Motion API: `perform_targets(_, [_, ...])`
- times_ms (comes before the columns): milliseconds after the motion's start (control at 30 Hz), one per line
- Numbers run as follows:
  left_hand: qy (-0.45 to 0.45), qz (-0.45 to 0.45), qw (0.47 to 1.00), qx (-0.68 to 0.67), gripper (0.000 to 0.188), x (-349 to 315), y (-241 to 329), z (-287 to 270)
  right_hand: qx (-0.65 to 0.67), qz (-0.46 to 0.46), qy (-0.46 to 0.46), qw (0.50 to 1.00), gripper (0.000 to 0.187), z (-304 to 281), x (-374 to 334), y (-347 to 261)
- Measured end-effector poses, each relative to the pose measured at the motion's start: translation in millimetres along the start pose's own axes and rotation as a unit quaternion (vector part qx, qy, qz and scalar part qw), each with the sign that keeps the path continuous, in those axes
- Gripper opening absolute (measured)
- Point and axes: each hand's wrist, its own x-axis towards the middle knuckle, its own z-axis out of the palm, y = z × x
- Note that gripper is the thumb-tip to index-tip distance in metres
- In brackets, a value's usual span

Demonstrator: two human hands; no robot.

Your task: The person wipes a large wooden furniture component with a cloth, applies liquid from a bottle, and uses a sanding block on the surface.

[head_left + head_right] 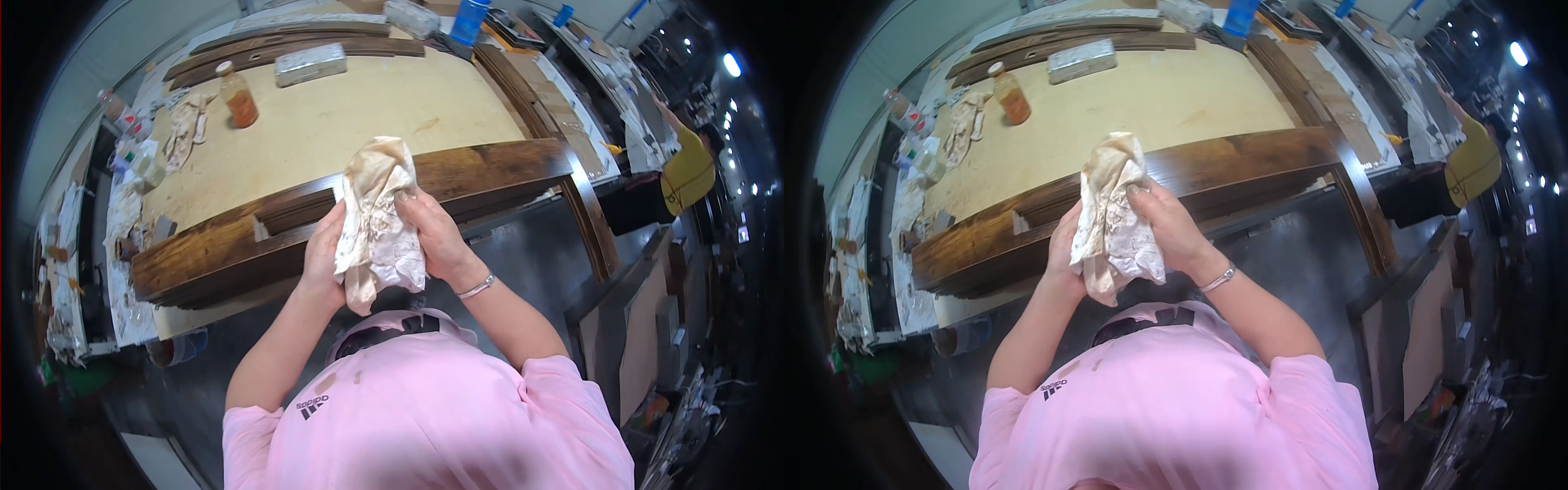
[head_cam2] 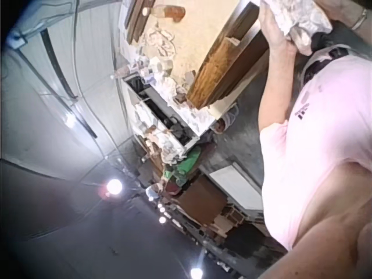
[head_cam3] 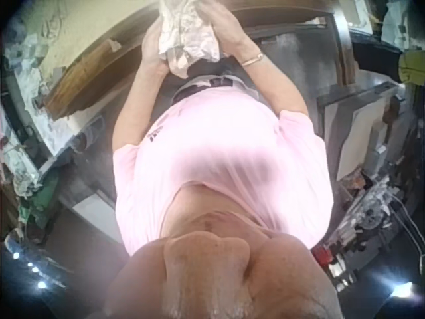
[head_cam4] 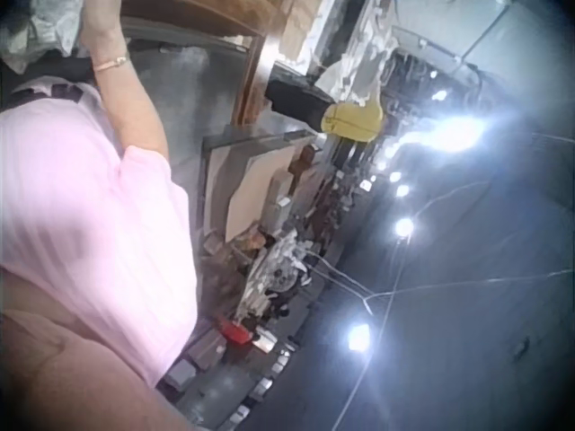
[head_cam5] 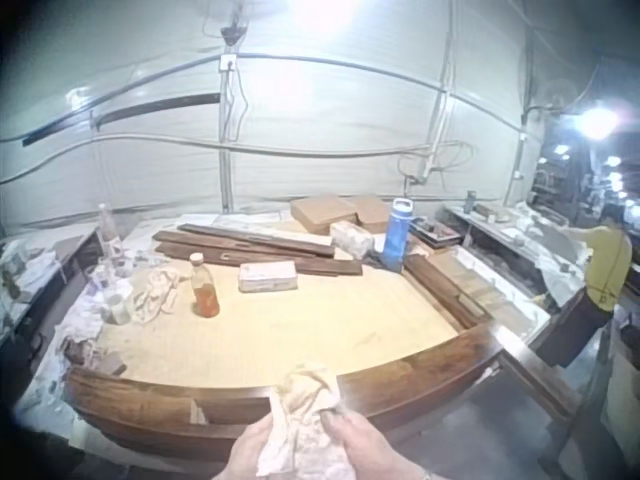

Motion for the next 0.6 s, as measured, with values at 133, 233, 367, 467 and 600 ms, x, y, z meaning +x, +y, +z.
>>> perform_targets(133, [0.024,0.019,0.907,0.421,0.030,10,52,-4,0.195,0.010,0.157,0.968,0.039,-34,-10,-38])
perform_targets(233, [0.097,0.207,0.749,0.622,0.027,13,119,-52,0.096,-0.123,0.232,0.960,0.038,-66,-18,-100])
perform_targets(367, [0.168,0.031,0.372,0.912,0.038,20,132,-95,-0.262,-0.281,0.284,0.879,0.038,-78,-21,-112])
perform_targets(467, [0.141,0.111,0.427,0.886,0.041,26,118,-86,-0.675,-0.344,0.150,0.635,0.041,-66,8,-49])
perform_targets(600, [0.145,0.101,0.455,0.873,0.039,23,123,-88,-0.789,-0.194,0.018,0.583,0.052,-6,20,25])
